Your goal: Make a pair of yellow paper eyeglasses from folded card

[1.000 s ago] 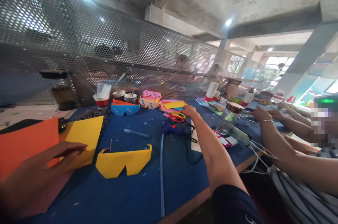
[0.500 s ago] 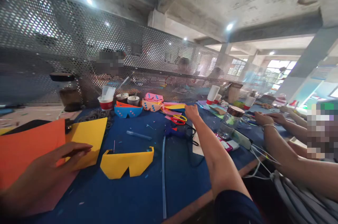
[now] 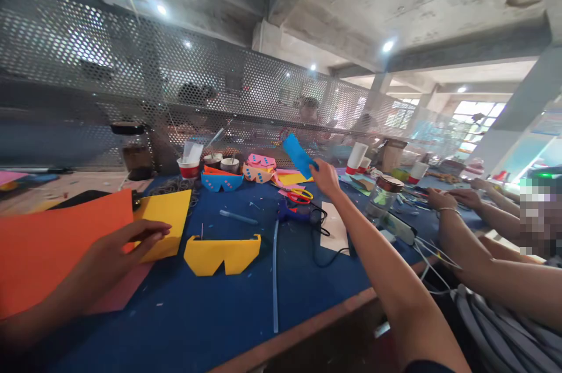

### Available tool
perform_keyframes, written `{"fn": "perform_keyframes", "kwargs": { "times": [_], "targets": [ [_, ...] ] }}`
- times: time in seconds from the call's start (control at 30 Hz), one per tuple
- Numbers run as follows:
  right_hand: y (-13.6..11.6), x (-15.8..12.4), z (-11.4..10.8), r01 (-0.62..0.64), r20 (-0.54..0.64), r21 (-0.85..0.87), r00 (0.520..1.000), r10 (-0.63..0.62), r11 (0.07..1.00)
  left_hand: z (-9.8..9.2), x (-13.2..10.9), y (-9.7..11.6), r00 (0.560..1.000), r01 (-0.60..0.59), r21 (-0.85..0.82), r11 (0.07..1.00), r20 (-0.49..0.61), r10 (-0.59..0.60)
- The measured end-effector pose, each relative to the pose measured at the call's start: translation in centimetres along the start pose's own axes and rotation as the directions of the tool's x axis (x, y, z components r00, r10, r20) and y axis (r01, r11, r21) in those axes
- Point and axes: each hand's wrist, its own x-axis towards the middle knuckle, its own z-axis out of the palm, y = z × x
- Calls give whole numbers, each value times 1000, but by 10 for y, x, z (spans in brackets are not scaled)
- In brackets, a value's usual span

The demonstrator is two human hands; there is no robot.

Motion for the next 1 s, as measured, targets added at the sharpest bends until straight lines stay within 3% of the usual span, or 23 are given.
{"fn": "perform_keyframes", "kwargs": {
  "times": [0.13, 0.27, 0.33, 0.43, 0.53, 0.87, 1.0],
  "targets": [
    [-52, -30, 2, 167, -7, 301, 985, -173, 939, -4, -3, 11, 1000, 17, -81, 997, -18, -18],
    [-107, -74, 4, 291, 28, 565, 929, -370, 772, -10, -6, 31, 991, 131, -235, 963, 64, -119],
    [-129, -94, 2, 313, 46, 654, 892, -449, 689, -11, -6, 42, 987, 155, -412, 898, 101, -124],
    [-150, -115, 2, 249, 105, 789, 846, -523, 561, -13, -6, 51, 985, 170, -653, 738, 132, -111],
    [-158, -124, 9, 213, 150, 798, 835, -529, 563, -14, -5, 53, 977, 205, -720, 663, 190, -96],
    [-152, -124, 39, 175, 66, 779, 932, -357, 602, -11, -7, 54, 986, 165, -575, 802, 98, -132],
    [-151, -130, 40, 140, 79, 812, 936, -344, 566, -10, -9, 56, 988, 157, -535, 830, 86, -131]
  ]
}}
